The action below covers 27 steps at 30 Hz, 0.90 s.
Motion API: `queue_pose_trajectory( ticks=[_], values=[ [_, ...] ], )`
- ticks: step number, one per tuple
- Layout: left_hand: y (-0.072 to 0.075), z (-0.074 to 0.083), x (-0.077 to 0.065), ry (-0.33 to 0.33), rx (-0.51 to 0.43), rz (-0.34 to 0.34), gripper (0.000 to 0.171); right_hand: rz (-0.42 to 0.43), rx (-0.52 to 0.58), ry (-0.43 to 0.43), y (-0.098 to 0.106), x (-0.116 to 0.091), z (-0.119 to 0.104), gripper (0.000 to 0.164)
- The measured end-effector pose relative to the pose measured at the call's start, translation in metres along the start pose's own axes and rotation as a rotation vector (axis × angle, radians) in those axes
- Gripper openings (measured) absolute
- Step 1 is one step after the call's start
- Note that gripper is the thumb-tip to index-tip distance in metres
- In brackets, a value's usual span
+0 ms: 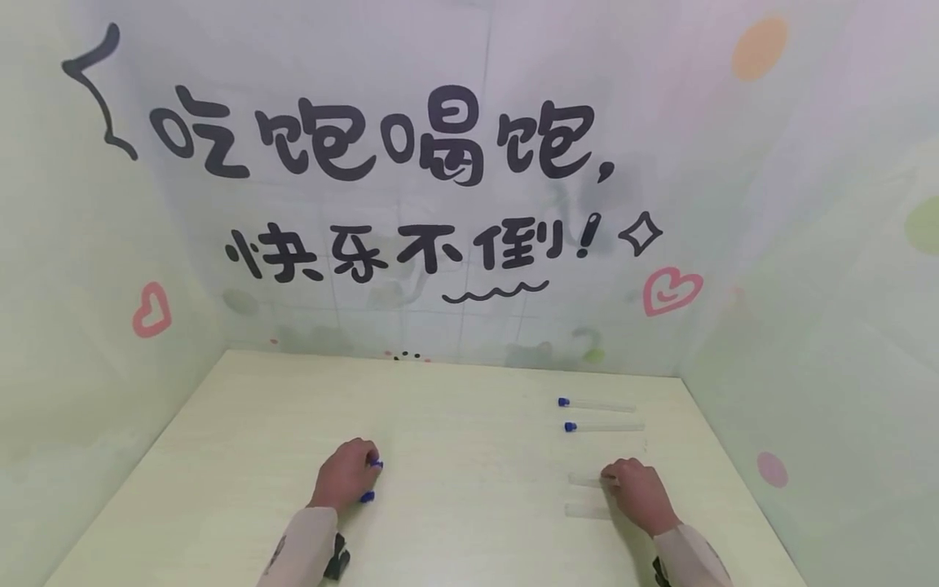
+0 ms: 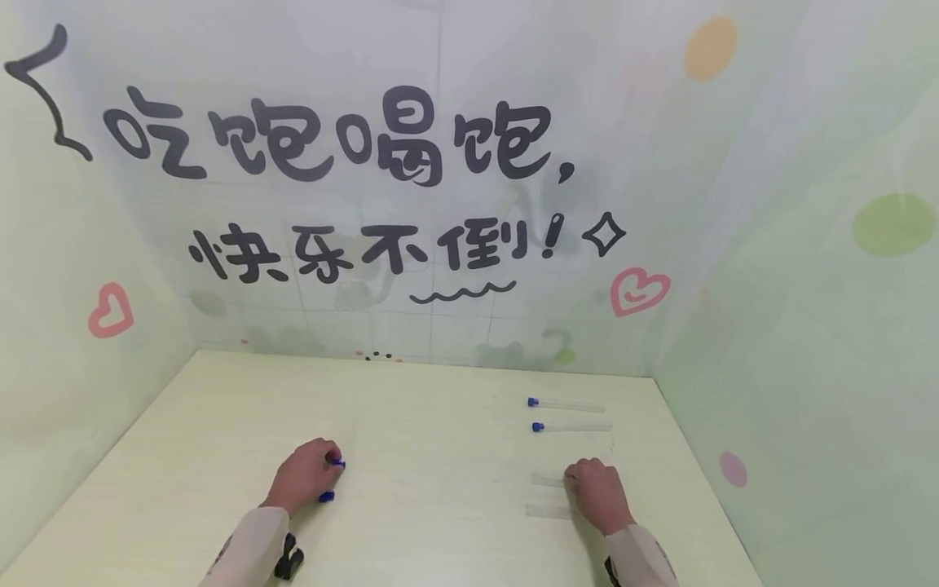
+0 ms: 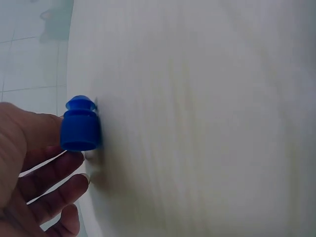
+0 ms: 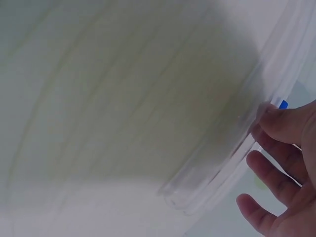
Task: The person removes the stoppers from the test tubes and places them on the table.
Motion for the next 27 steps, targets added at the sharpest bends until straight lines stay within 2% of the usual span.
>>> queue_pose_trajectory(
  ticks=[7,14,20,27],
  values=[
    [-0.001,0.0,-0.001,-0.036,0.015,0.02,0.013,0.072,-0.017,0.055,0.006,0.0,-0.002,0.023],
    [0.005,-0.001,0.0,0.0,0.007,-0.016,0.022,0.121,0.004,0.033,0.014,0.001,-0.006,0.019],
    [0.013,0.017,0.002,-0.047,-0.011,0.035,0.024,0.194,-0.001,0.043,0.022,0.003,-0.007,0.017],
    [0.017,0.039,0.004,-0.108,-0.003,0.074,0.024,0.229,-0.006,0.042,0.027,0.001,-0.007,0.017]
  ],
)
Point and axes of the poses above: each hand's wrist, its own x-axis towards the middle knuckle, its own y-axis out of the back of the hand, z = x × y, the point moved 3 cm from there along x, towards the middle knuckle, and after that the axes turned 3 degrees about -z, right-handed, at the moved point
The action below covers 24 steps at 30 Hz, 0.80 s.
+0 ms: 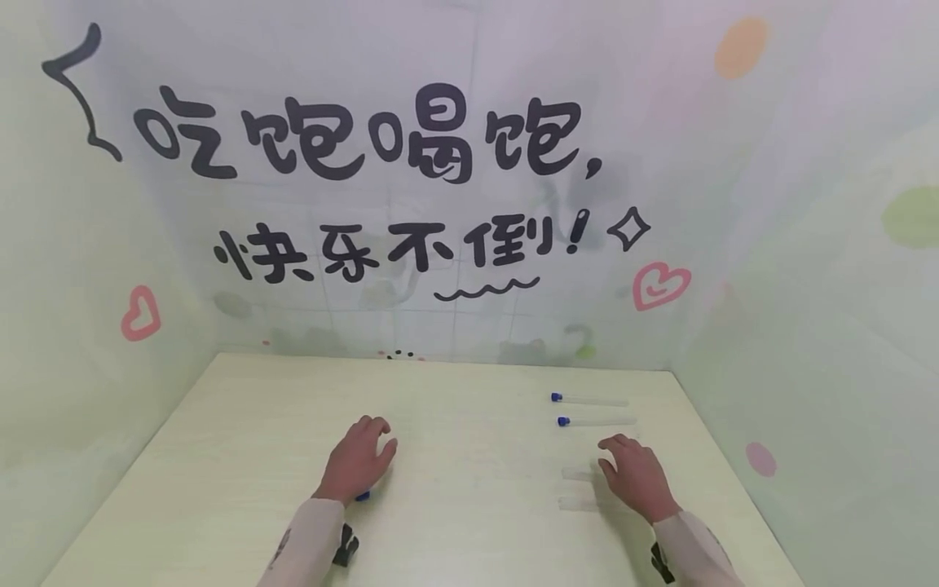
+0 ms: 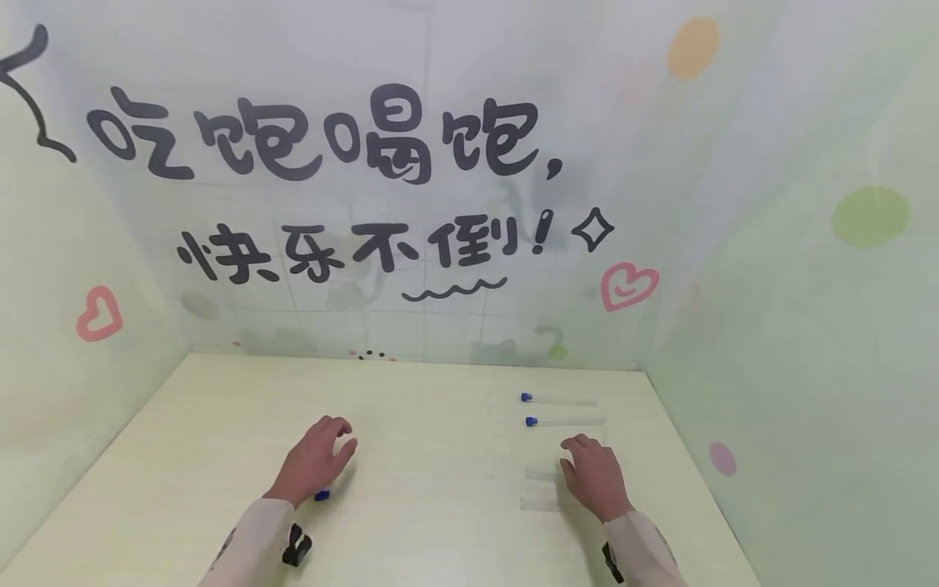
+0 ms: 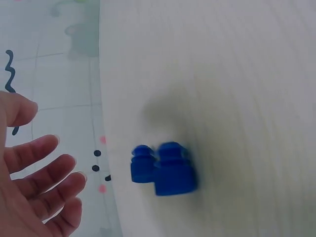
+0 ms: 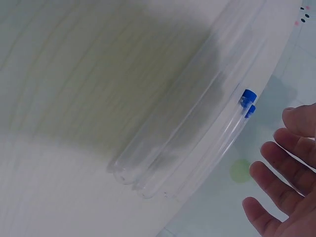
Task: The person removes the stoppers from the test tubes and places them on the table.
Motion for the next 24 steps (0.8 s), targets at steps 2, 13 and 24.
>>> queue_pose_trajectory(
  ticks=[2,13,24],
  values=[
    [0.002,0.004,0.002,-0.008,0.007,0.005,0.023,-0.003,0.001,-0.006,0.0,0.001,-0.001,0.017],
    [-0.014,0.038,0.007,-0.072,-0.031,0.023,0.028,-0.019,0.047,-0.065,-0.006,0.006,0.0,0.032],
    [-0.057,0.095,0.016,-0.095,-0.102,0.164,0.037,0.072,0.048,-0.042,-0.013,0.025,0.015,0.043]
  ],
)
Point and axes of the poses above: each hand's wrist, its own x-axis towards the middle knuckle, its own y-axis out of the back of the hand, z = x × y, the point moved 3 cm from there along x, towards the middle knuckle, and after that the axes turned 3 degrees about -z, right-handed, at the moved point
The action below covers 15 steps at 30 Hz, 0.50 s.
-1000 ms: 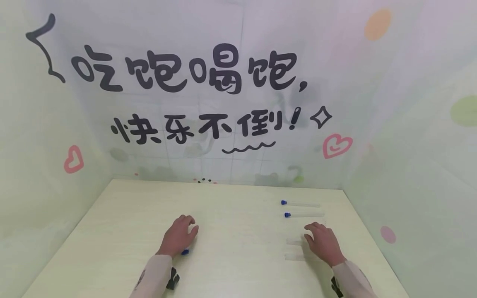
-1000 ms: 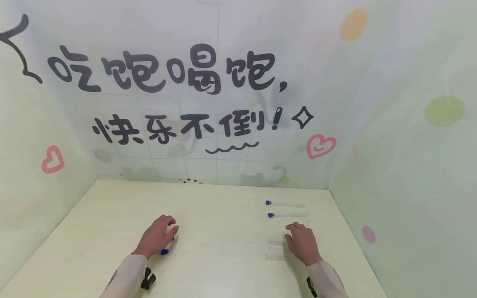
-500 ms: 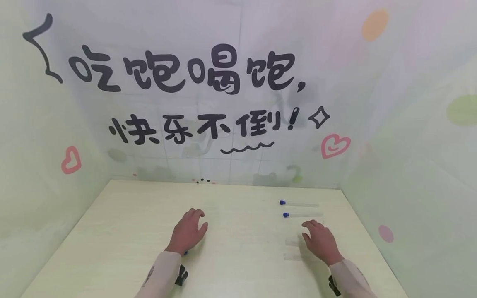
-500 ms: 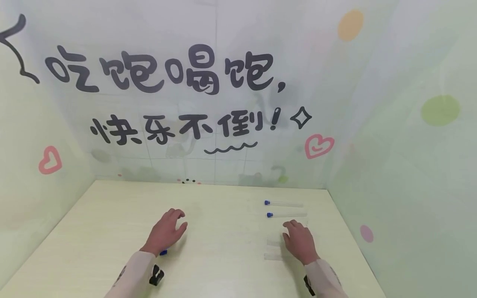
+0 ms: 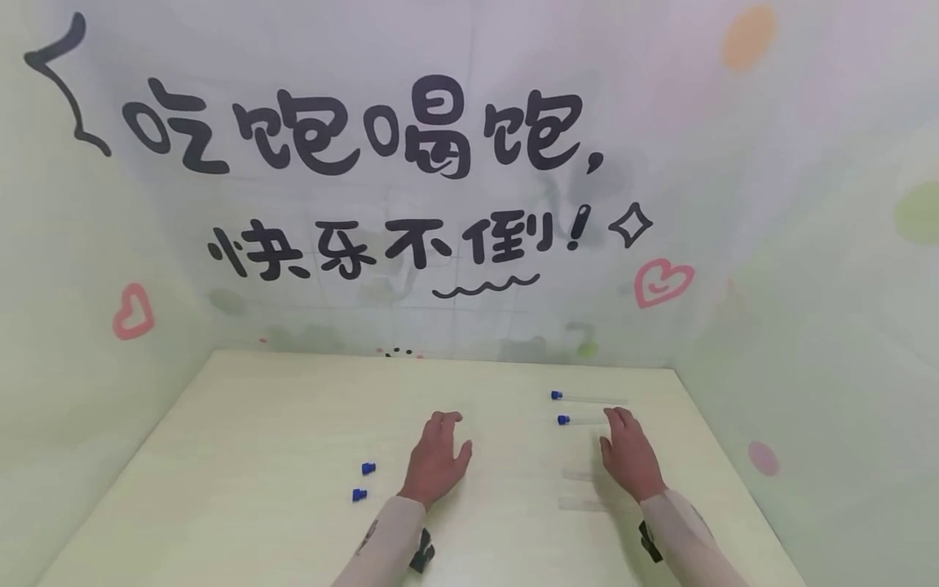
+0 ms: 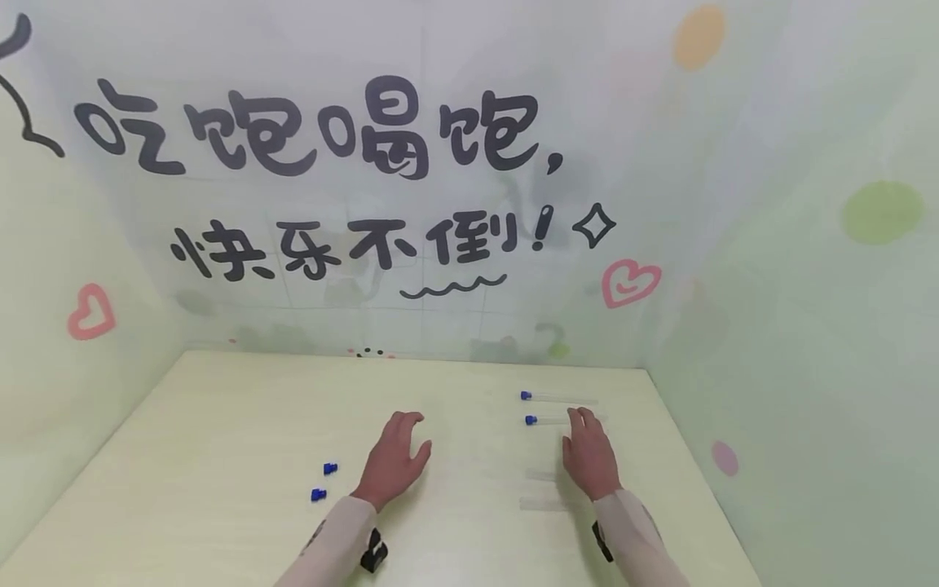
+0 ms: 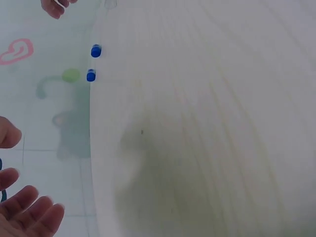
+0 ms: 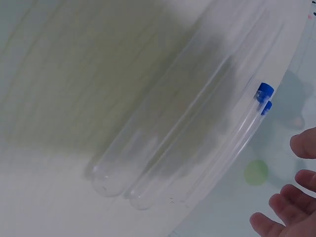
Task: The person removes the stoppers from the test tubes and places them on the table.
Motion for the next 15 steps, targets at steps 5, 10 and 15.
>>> queue_pose_trajectory(
  ticks=[5,10,15],
  values=[
    [-0.02,0.019,0.011,0.008,-0.033,0.047,0.039,-0.025,-0.019,-0.004,-0.004,0.013,0.009,0.041],
    [-0.039,0.044,0.021,-0.031,-0.032,-0.03,0.041,-0.063,-0.052,-0.014,-0.005,0.018,0.023,0.041],
    [-0.05,0.055,0.03,-0.048,0.02,-0.104,0.045,-0.102,-0.052,0.039,-0.016,0.022,0.029,0.041]
  ],
)
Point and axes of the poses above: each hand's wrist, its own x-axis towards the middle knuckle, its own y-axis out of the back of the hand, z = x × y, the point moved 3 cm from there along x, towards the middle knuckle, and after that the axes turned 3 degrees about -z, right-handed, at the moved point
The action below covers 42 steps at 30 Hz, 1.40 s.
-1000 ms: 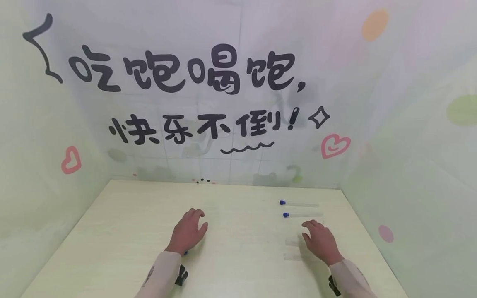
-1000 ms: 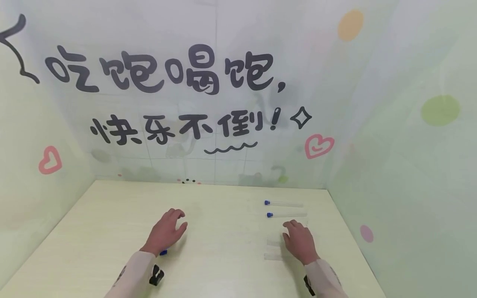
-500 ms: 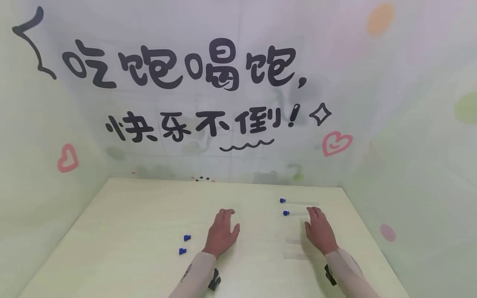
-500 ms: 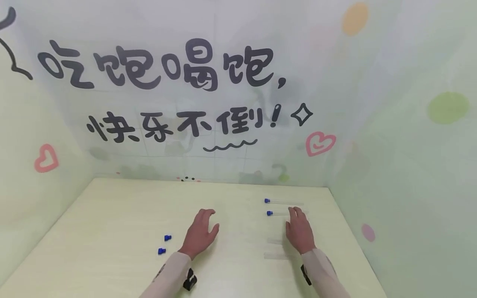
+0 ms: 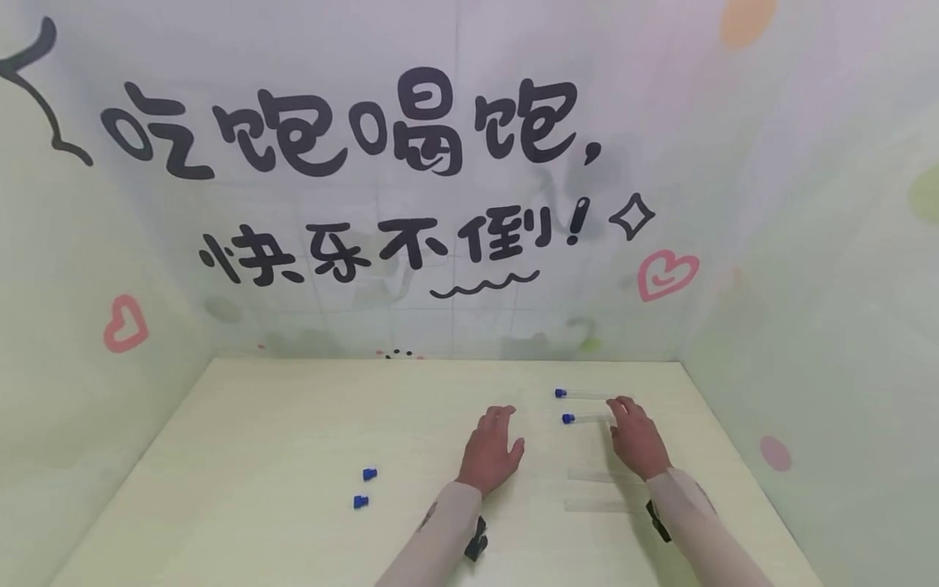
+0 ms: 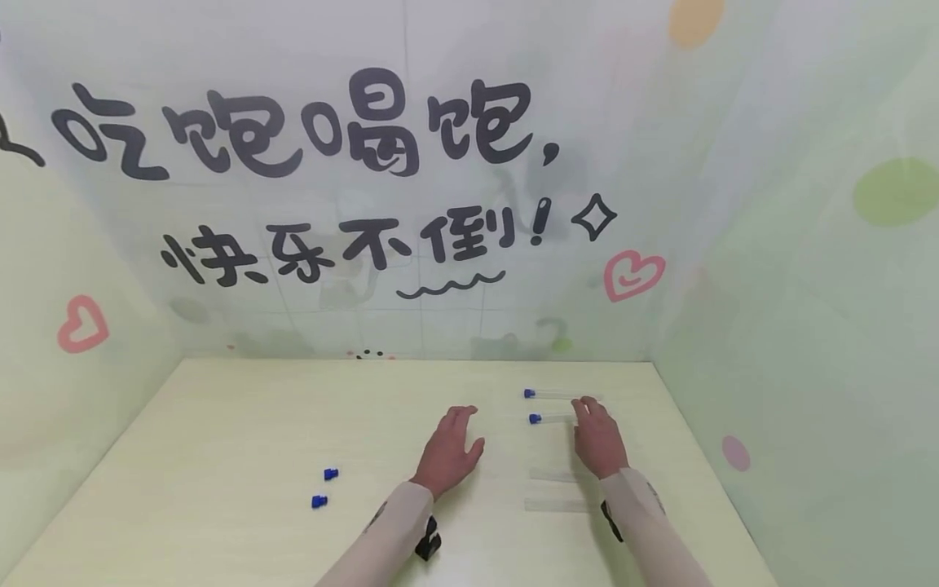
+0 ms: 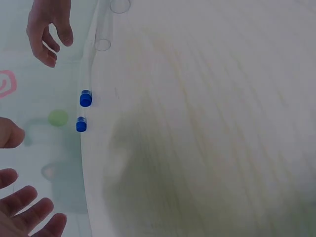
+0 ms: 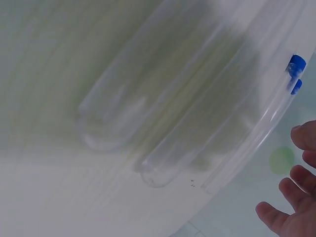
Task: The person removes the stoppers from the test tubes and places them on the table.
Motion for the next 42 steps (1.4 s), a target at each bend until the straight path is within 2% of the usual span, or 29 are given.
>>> queue_pose_trajectory(
  ticks=[3,7,12,18,22,27,32,36,42],
  values=[
    [-0.005,0.002,0.007,-0.048,0.039,-0.02,0.045,-0.012,-0.034,0.06,-0.004,0.006,0.001,0.039],
    [-0.014,0.003,0.014,-0.097,0.084,-0.048,0.046,-0.072,-0.079,0.12,-0.01,0.015,0.004,0.037],
    [-0.026,0.002,0.018,-0.098,0.111,-0.088,0.048,-0.132,-0.07,0.112,-0.014,0.02,0.011,0.038],
    [-0.031,0.0,0.015,-0.091,0.14,-0.078,0.049,-0.186,-0.066,0.098,-0.034,0.024,0.011,0.039],
    [-0.035,0.005,0.016,-0.12,0.135,-0.075,0.05,-0.213,-0.061,0.083,-0.035,0.023,0.013,0.037],
    [-0.041,0.01,0.019,-0.144,0.117,-0.08,0.048,-0.231,-0.084,0.087,-0.033,0.021,0.022,0.027],
    [-0.032,0.009,0.018,-0.158,0.124,-0.076,0.047,-0.199,-0.094,0.119,-0.032,0.02,0.019,0.017],
    [-0.03,0.005,0.019,-0.148,0.119,-0.091,0.046,-0.159,-0.118,0.112,-0.029,0.021,0.016,0.012],
    [-0.032,-0.004,0.017,-0.14,0.126,-0.121,0.043,-0.154,-0.159,0.111,-0.028,0.018,0.015,0.012]
  ],
)
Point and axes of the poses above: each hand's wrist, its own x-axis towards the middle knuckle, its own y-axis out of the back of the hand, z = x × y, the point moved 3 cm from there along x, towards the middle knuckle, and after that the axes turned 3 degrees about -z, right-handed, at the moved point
